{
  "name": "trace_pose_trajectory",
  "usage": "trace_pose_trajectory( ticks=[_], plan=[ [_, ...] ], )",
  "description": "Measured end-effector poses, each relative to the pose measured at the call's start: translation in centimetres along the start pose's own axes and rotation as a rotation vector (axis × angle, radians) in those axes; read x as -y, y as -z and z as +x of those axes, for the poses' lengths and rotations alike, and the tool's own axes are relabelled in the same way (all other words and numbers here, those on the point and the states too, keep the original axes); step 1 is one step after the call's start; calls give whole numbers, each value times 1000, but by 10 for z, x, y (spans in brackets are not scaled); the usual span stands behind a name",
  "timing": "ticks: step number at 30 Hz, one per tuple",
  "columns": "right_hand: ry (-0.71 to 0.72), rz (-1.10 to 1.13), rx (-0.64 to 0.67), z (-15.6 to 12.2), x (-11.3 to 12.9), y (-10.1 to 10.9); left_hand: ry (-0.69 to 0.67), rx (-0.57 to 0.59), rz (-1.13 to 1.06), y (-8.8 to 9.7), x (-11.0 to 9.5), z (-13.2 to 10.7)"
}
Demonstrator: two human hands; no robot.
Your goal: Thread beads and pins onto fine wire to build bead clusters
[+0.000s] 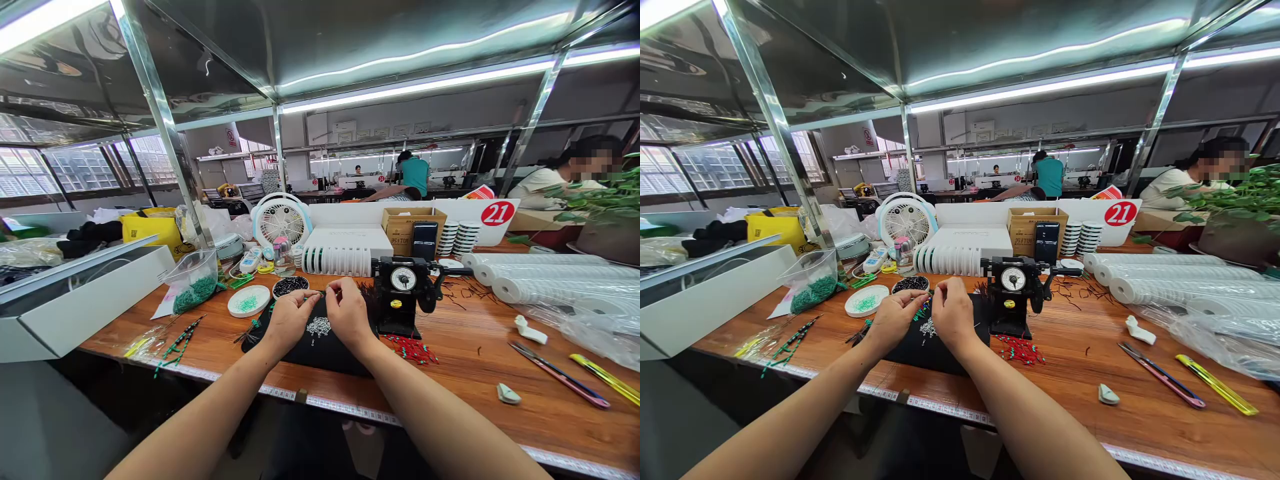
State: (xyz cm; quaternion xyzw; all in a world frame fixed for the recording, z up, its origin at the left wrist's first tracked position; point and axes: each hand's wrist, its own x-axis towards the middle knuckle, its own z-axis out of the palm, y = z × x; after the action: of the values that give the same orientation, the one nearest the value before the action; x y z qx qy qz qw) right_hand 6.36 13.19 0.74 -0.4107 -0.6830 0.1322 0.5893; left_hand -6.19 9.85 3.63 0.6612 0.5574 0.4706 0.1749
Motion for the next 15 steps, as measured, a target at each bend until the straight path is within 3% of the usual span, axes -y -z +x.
trace_pose_trajectory(
  ticks=[5, 10, 15],
  plan=[
    [-44, 20, -28, 2, 0, 3, 5, 9, 24, 2, -2, 0],
    [-284, 342, -62, 9, -3, 4, 23, 30, 29, 5, -4, 1],
    [-433, 608, 21, 13, 0, -1, 46, 66, -5, 4, -4, 1]
  ],
)
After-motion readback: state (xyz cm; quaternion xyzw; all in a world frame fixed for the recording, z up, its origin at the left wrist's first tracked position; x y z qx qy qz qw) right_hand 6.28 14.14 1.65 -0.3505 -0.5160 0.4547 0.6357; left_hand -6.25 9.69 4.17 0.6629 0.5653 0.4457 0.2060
